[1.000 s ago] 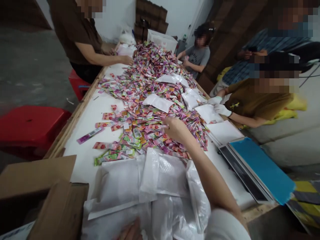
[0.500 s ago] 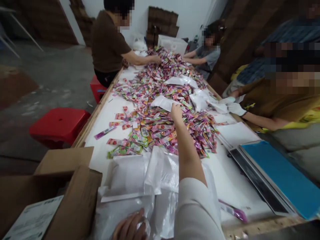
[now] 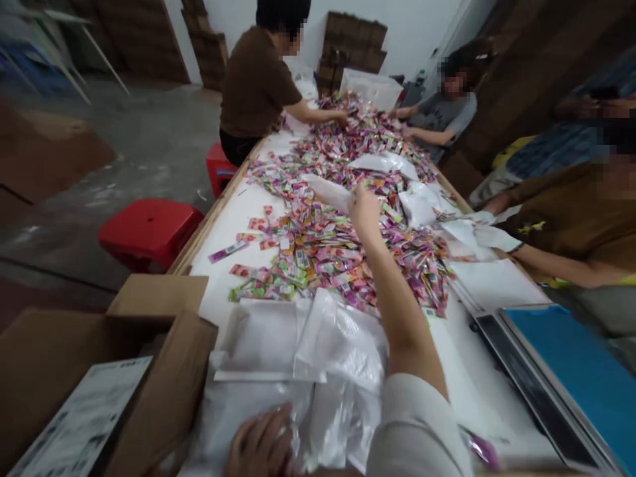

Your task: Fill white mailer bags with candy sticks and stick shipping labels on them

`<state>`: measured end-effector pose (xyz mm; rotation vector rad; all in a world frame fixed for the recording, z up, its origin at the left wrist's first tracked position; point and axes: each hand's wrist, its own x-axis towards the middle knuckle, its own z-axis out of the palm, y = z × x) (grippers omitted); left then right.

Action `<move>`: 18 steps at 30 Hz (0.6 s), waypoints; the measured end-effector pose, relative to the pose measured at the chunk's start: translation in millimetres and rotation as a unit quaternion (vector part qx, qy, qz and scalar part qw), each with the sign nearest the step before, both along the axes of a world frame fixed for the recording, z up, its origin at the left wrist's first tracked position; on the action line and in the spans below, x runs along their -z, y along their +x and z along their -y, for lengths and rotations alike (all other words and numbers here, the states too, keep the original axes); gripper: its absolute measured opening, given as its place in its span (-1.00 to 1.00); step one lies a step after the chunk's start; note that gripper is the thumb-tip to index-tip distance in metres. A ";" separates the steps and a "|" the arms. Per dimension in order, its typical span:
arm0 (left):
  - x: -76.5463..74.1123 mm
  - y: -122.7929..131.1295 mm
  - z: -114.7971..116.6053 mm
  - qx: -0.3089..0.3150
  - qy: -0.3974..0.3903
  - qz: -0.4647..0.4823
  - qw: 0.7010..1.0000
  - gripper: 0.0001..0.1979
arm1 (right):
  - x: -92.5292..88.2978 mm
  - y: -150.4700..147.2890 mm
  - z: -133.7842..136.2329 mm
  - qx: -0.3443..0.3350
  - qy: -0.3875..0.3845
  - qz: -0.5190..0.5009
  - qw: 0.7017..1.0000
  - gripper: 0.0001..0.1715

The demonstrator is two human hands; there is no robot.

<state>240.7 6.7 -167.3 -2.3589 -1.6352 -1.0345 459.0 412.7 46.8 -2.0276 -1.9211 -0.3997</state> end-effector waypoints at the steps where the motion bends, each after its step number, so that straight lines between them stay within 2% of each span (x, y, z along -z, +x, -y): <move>1: -9.4 -3.7 0.1 0.031 -0.006 0.005 0.999 -0.85 | -5.3 -6.8 20.8 -0.044 0.021 0.012 0.999 -0.63; 3: -25.8 -8.7 -1.2 0.065 -0.077 0.008 0.995 -0.78 | -2.5 -22.4 71.7 -0.122 -0.007 0.051 0.991 -0.65; 5: -36.9 -10.4 -3.0 0.082 -0.134 0.008 0.988 -0.74 | 15.1 -37.8 126.2 -0.170 -0.119 0.091 0.974 -0.65; 7: -43.0 -10.4 -4.0 0.095 -0.157 0.001 0.983 -0.76 | 38.2 -49.3 173.9 -0.189 -0.241 0.108 0.946 -0.65; 9: -46.1 -10.4 -4.4 0.111 -0.165 -0.010 0.980 -0.76 | 56.2 -54.9 211.7 -0.194 -0.299 0.109 0.928 -0.59; 10: -47.2 -10.8 -4.5 0.118 -0.166 -0.013 0.979 -0.76 | 62.0 -55.9 227.8 -0.190 -0.290 0.101 0.932 -0.54; 12: -49.0 -12.4 -4.4 0.128 -0.167 -0.016 0.978 -0.75 | 69.7 -56.9 257.2 -0.183 -0.221 0.067 0.956 -0.47; 14: -50.3 -13.9 -4.5 0.135 -0.170 -0.010 0.976 -0.75 | 79.0 -59.2 282.6 -0.214 -0.162 0.030 0.963 -0.43; 16: -50.6 -13.9 -5.5 0.141 -0.174 0.005 0.975 -0.74 | 93.7 -63.7 299.8 -0.258 -0.160 0.028 0.953 -0.46; 18: -50.3 -12.1 -7.8 0.147 -0.176 0.018 0.973 -0.75 | 110.1 -69.6 305.0 -0.250 -0.178 0.051 0.950 -0.50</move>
